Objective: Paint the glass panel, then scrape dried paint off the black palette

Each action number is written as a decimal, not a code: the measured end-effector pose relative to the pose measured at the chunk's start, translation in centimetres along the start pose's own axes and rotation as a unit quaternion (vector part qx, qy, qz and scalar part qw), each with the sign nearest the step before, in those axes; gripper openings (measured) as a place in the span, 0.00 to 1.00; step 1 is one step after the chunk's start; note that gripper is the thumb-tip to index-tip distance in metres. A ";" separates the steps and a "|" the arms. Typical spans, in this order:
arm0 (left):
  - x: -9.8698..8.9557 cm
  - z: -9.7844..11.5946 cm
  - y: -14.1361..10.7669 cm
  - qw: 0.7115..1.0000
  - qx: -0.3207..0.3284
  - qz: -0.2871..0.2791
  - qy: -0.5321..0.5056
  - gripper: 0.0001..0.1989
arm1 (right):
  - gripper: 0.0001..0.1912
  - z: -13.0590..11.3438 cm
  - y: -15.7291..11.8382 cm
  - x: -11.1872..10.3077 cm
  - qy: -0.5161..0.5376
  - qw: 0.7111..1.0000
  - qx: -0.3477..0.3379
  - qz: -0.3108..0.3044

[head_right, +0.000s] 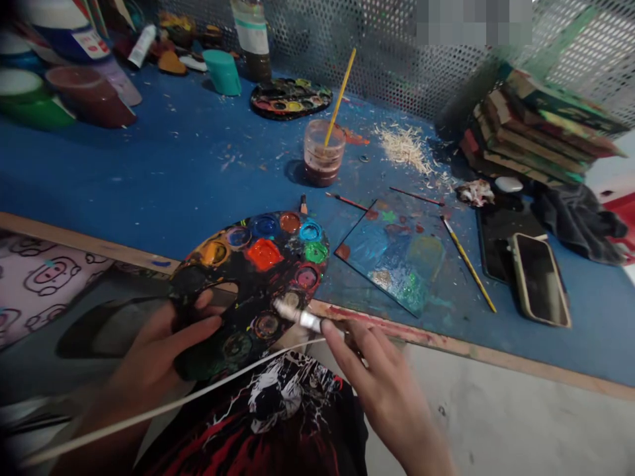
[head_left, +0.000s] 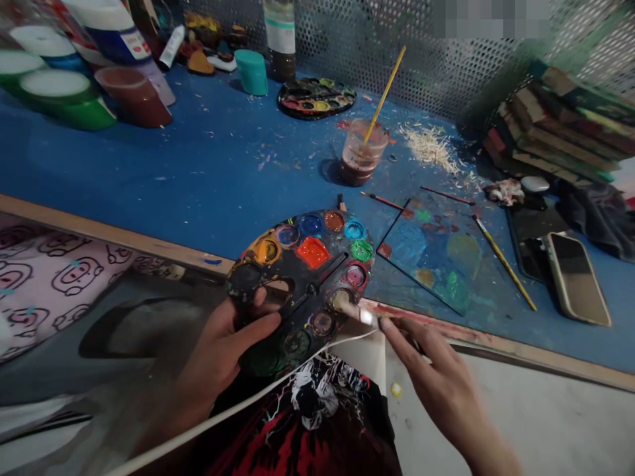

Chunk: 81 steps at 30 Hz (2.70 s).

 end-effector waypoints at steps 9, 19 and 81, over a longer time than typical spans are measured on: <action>-0.6 -1.2 1.1 0.996 0.067 0.002 0.058 0.22 | 0.22 0.3 0.7 -0.5 0.049 0.996 -0.072 -0.001; -0.5 -1.0 0.8 0.992 0.072 -0.007 0.108 0.19 | 0.17 0.4 1.1 -0.6 0.109 0.992 -0.069 0.012; -0.5 -1.3 1.2 0.994 0.081 -0.028 0.067 0.21 | 0.30 -0.6 1.3 -1.6 0.008 0.996 -0.024 0.083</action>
Point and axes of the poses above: each hand's wrist, its own y-axis towards the middle knuckle, its own x-axis out of the palm, z = x × y, the point moved 4 cm from there along y, towards the middle knuckle, and after that the axes turned 9 degrees about y, right-handed, at the moved point
